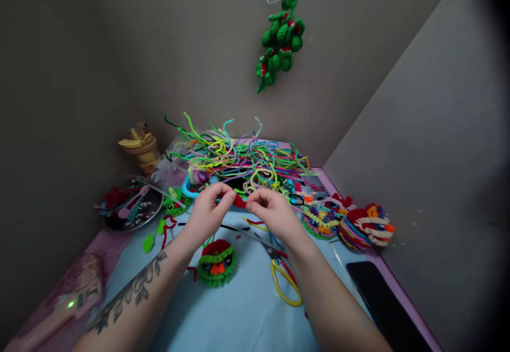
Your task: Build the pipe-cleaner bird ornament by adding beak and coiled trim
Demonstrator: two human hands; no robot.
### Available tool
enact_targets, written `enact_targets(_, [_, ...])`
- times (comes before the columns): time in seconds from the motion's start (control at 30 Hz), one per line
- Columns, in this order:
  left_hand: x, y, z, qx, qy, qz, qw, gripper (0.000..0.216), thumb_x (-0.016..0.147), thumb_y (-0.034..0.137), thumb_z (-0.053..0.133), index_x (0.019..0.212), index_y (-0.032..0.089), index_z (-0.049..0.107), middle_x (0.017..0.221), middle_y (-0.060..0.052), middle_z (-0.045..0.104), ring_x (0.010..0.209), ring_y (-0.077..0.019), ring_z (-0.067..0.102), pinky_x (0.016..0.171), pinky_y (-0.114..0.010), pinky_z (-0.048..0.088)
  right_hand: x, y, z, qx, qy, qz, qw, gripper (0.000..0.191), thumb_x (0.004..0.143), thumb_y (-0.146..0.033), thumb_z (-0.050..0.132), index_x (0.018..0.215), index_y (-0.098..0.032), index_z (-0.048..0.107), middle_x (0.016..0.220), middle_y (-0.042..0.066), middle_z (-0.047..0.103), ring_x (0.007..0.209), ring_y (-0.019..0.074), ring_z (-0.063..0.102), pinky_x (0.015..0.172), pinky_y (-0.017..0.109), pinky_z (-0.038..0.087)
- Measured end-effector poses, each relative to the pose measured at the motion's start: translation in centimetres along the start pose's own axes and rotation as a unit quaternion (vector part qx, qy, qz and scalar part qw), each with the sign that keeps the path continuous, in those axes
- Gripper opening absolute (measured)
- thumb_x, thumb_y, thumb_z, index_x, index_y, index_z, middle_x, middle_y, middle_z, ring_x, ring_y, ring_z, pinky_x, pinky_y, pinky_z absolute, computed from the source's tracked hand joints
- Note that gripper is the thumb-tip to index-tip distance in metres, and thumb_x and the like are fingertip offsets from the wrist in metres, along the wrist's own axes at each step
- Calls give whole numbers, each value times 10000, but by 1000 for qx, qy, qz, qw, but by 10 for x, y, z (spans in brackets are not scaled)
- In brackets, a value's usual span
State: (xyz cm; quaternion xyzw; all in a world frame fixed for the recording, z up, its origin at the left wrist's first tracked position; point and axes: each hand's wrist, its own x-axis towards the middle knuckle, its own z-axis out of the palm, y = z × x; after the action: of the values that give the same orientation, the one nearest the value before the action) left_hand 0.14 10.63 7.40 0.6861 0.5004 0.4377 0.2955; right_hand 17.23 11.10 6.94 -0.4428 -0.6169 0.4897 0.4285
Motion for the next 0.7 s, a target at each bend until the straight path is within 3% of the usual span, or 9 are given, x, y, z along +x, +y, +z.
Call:
enact_targets(0.5, [-3, 1, 9, -68, 41, -48, 996, 217, 860, 340, 517, 727, 170, 541, 664, 28, 514, 595, -102, 448, 540, -210, 352, 0, 2, 5, 15, 20, 10, 1000, 161, 669, -309, 646, 746, -167, 640, 533, -49, 491, 473, 89, 390, 450, 217, 293])
enact_targets(0.7, [-1, -3, 10, -92, 6, -80, 993, 253, 853, 405, 524, 787, 167, 584, 649, 22, 536, 550, -108, 479, 476, -209, 372, 1, 3, 1, -57, 39, -31, 997, 131, 728, -282, 597, 670, -167, 623, 570, -22, 551, 510, 103, 451, 486, 222, 343])
